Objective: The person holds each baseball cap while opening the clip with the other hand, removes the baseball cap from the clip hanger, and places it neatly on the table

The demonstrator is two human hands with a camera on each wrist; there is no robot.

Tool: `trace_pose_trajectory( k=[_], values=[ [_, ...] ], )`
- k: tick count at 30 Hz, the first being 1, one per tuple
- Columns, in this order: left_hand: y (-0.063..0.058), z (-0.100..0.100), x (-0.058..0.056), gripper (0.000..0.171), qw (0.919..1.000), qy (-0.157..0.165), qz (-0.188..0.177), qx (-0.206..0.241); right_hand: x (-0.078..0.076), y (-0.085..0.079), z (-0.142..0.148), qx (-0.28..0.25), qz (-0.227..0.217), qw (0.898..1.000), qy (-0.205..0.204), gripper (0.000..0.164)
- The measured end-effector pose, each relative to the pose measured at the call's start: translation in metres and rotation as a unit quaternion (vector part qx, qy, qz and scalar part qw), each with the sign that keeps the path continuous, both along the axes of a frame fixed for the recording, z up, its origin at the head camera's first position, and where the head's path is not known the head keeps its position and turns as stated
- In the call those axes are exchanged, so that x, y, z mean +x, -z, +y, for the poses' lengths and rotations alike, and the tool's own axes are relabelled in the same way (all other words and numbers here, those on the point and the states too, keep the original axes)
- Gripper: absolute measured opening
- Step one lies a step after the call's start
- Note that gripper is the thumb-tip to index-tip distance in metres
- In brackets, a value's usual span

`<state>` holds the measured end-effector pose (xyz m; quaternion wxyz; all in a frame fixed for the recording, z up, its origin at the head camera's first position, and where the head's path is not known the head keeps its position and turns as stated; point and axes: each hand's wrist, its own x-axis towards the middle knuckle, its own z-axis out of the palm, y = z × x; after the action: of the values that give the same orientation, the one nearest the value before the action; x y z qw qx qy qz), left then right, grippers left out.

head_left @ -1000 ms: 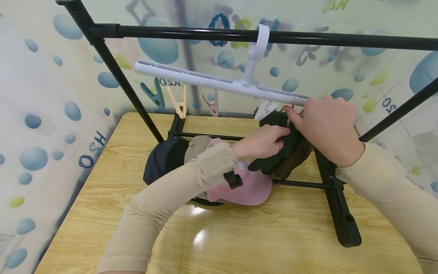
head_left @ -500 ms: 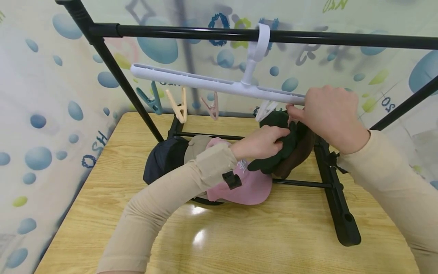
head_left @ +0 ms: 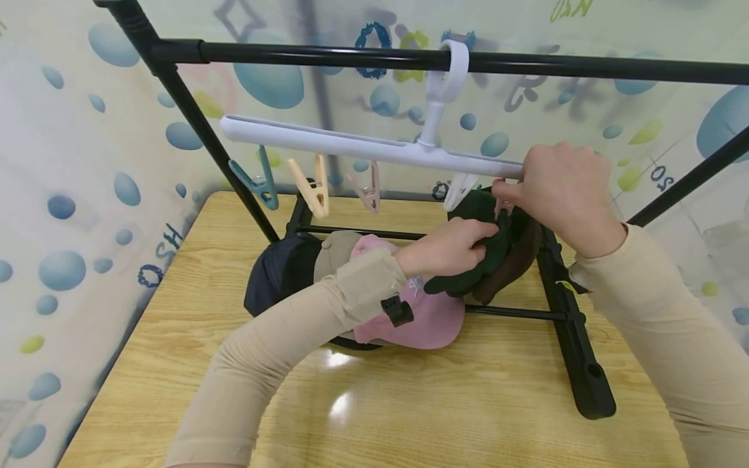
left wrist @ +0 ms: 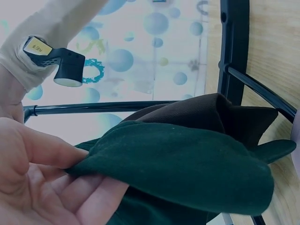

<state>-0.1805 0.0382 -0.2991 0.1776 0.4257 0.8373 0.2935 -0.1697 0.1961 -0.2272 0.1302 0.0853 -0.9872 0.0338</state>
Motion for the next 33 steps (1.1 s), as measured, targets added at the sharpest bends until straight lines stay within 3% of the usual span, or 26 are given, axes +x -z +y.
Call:
trace_pose_trajectory(
  k=[11,25,33],
  values=[
    [0.004,-0.002,0.002,0.011,0.9994,-0.01,0.008,0.032,-0.005,0.004,0.001,-0.041,0.024,0.999,0.019,0.04],
    [0.004,-0.006,0.001,0.02,0.9998,-0.017,-0.001,0.012,-0.011,-0.001,0.002,-0.03,0.068,0.997,0.013,0.046],
    [0.004,-0.004,0.006,0.032,0.9997,0.001,-0.023,-0.011,-0.015,-0.005,0.002,-0.027,0.056,0.998,0.032,0.049]
  ],
)
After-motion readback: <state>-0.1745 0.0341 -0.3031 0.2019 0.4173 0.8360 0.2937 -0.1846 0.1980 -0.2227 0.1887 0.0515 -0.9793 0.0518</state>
